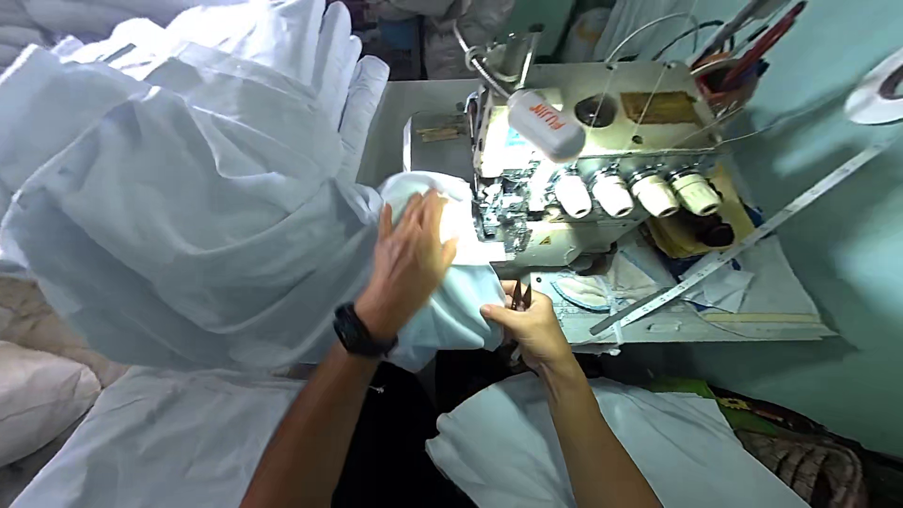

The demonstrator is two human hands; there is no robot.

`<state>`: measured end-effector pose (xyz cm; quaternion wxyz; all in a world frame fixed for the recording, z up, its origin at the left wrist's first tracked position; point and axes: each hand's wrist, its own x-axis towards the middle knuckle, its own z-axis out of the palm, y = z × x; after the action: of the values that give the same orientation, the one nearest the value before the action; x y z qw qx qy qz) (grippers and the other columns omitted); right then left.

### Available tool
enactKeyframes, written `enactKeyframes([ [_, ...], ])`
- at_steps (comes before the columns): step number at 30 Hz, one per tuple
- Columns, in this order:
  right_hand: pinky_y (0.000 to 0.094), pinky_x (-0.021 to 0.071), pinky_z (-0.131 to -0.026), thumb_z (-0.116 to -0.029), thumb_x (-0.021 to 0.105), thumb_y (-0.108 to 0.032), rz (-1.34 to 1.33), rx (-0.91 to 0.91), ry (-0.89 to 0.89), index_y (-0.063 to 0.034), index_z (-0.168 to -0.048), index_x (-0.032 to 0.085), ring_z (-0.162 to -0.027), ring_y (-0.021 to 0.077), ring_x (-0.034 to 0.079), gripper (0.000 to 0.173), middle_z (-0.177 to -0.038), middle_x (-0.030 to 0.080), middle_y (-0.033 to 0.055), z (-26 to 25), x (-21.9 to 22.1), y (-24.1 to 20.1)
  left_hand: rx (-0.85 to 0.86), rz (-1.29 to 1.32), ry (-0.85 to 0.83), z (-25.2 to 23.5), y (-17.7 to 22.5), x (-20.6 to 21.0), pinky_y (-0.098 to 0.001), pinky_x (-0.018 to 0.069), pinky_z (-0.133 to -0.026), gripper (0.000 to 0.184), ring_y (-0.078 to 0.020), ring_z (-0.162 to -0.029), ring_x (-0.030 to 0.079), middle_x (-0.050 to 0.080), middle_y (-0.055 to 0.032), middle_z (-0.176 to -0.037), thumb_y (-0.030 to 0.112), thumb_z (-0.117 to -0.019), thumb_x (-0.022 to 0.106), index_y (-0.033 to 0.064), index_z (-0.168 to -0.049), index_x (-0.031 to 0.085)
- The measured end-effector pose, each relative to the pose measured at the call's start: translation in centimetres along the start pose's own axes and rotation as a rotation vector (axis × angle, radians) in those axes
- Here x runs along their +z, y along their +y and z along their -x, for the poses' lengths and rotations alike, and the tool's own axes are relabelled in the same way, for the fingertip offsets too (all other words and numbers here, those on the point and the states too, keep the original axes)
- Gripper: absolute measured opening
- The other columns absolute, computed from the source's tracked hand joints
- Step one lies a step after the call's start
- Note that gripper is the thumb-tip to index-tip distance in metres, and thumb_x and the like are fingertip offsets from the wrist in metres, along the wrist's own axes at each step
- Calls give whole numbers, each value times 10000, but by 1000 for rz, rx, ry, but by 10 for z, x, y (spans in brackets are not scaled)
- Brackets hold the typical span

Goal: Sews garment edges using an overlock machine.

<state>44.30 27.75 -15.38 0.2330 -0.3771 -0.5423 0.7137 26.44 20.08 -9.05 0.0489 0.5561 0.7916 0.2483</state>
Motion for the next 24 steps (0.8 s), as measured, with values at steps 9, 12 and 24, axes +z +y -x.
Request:
enactKeyframes([
  [9, 100, 457, -645, -953, 696, -216, 408, -1010, 257, 76, -958, 693, -711, 2, 557, 292, -905, 686, 131, -4, 4, 27, 279, -74, 464, -33, -25, -3, -596, 340, -1124, 162, -359, -1190, 642, 712, -184, -1163, 72, -958, 625, -11, -1086, 681],
  [12, 123, 406, -570, -816, 823, -279, 338, -578, 110, 1, -852, 717, -614, -48, 499, 302, -741, 642, -19, 4, 9, 25, 379, 155, 335, -1, -12, -17, -534, 373, -1133, 314, -356, -1260, 587, 684, -210, -1196, 228, -904, 736, -44, -1049, 677],
  [24, 57, 416, -611, -902, 701, -72, 332, -890, -90, 134, -1095, 681, -638, -60, 506, 283, -743, 647, 52, 18, 5, -17, 485, 438, -11, 0, 0, -17, -112, 491, -736, 91, -9, -767, 624, 689, -48, -809, 32, -910, 677, -22, -888, 748],
])
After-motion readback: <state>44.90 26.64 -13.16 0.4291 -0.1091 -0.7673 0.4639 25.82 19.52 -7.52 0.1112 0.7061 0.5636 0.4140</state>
